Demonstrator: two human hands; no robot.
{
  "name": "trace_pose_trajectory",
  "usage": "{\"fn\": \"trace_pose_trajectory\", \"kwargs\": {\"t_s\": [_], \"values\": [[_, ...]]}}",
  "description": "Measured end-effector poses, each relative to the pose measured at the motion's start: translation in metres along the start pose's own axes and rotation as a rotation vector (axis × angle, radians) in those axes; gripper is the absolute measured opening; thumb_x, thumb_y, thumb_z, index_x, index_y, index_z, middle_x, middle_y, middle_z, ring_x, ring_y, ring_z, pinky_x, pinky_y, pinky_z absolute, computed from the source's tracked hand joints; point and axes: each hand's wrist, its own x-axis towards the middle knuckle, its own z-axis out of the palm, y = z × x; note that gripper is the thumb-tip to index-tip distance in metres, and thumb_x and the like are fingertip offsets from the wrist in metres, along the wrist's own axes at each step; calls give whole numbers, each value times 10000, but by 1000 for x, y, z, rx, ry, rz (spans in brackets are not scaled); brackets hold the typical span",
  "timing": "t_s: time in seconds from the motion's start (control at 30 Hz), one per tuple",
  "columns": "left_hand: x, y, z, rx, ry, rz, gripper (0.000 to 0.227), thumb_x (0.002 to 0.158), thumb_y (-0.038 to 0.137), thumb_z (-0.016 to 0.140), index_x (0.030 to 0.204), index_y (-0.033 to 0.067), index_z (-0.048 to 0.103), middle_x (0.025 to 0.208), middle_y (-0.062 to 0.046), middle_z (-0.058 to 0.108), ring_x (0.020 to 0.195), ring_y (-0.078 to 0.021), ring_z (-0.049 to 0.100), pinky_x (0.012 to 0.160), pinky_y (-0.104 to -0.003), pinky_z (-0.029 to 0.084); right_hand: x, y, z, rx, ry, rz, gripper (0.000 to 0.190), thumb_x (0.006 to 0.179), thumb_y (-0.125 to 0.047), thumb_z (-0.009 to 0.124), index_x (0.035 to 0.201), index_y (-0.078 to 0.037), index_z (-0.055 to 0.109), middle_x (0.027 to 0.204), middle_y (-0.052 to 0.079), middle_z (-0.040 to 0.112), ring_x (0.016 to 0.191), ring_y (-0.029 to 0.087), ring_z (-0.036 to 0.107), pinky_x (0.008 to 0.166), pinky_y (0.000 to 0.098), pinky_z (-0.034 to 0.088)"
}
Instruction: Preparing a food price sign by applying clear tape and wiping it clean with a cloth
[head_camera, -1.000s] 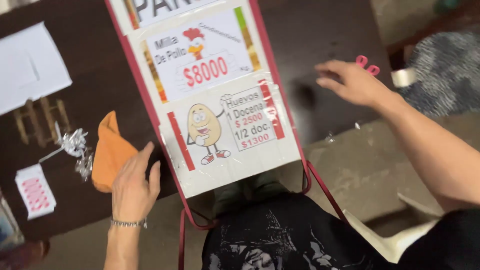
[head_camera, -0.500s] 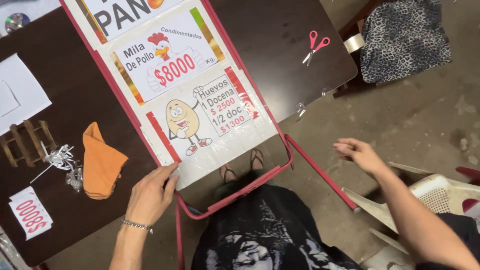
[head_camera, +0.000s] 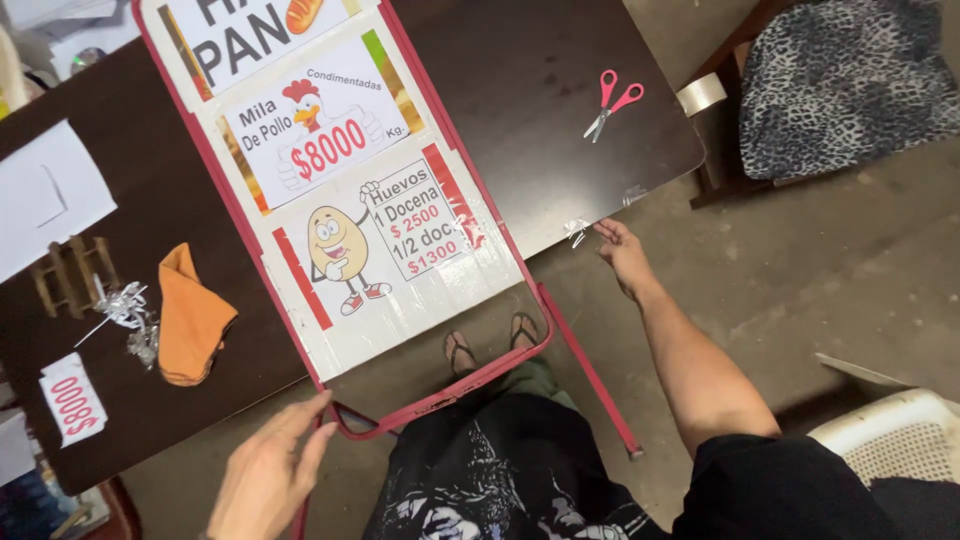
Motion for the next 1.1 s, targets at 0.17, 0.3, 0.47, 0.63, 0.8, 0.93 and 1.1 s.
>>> {"fn": "trace_pose_trajectory", "kwargs": {"t_s": [0.17, 0.3, 0.47, 0.63, 0.8, 0.93, 1.1], "values": [[-7, 7, 33, -57, -56, 13, 474, 926, 423, 606, 1368, 258, 650, 1351, -29, 704, 1379, -244, 569, 1057, -413, 505, -20, -44, 4, 14, 20, 194, 284, 882, -208, 694, 1154, -151, 752, 1398, -82, 642, 1175, 47, 575, 951, 215, 404], [-8, 21, 41, -114, -62, -9, 464, 911, 392, 639, 1351, 247, 656, 1218, 9, 769, 1219, -229, 678, 939, -407, 553, -21, -39, -2, -16, 8, 183, 333, 920, -189, 704, 1249, -139, 710, 1111, 27, 771, 1071, 80, 681, 1005, 255, 469], [-9, 30, 44, -118, -98, -1, 462, 936, 396, 610, 1357, 211, 646, 1312, 0, 731, 1158, -264, 708, 981, -420, 546, -25, -48, 5, -57, 80, 189, 126, 921, -188, 769, 1025, -126, 805, 906, -8, 750, 861, 73, 666, 856, 207, 561], [-11, 30, 50, -143, -77, 18, 457, 924, 371, 645, 1352, 209, 654, 1325, -18, 722, 1118, -255, 733, 985, -416, 558, -36, -72, 16, -148, 165, 159, 73, 872, -180, 797, 926, -135, 817, 798, -37, 735, 738, 48, 605, 717, 192, 489], [-9, 34, 47, -166, -122, -32, 461, 929, 402, 624, 1358, 235, 650, 1329, 21, 721, 714, -228, 752, 867, -407, 589, -60, -94, 22, -386, 148, 17, 138, 889, -230, 732, 941, -150, 831, 952, -42, 800, 861, 55, 668, 767, 225, 476], [0, 35, 46, -190, -80, 81, 439, 945, 373, 612, 1340, 185, 651, 1225, 10, 759, 985, -242, 741, 874, -411, 578, -92, -110, 23, -351, 150, -265, 109, 888, -128, 696, 897, -99, 801, 883, -15, 768, 816, 65, 634, 748, 242, 490], [29, 62, 28, -191, -1, 224, 425, 961, 366, 600, 1326, 156, 661, 1275, -51, 740, 1120, -295, 713, 935, -455, 555, -133, -159, 9, -207, 256, -560, 50, 960, -68, 727, 918, -77, 753, 871, 8, 697, 823, 79, 599, 780, 232, 474]]}}
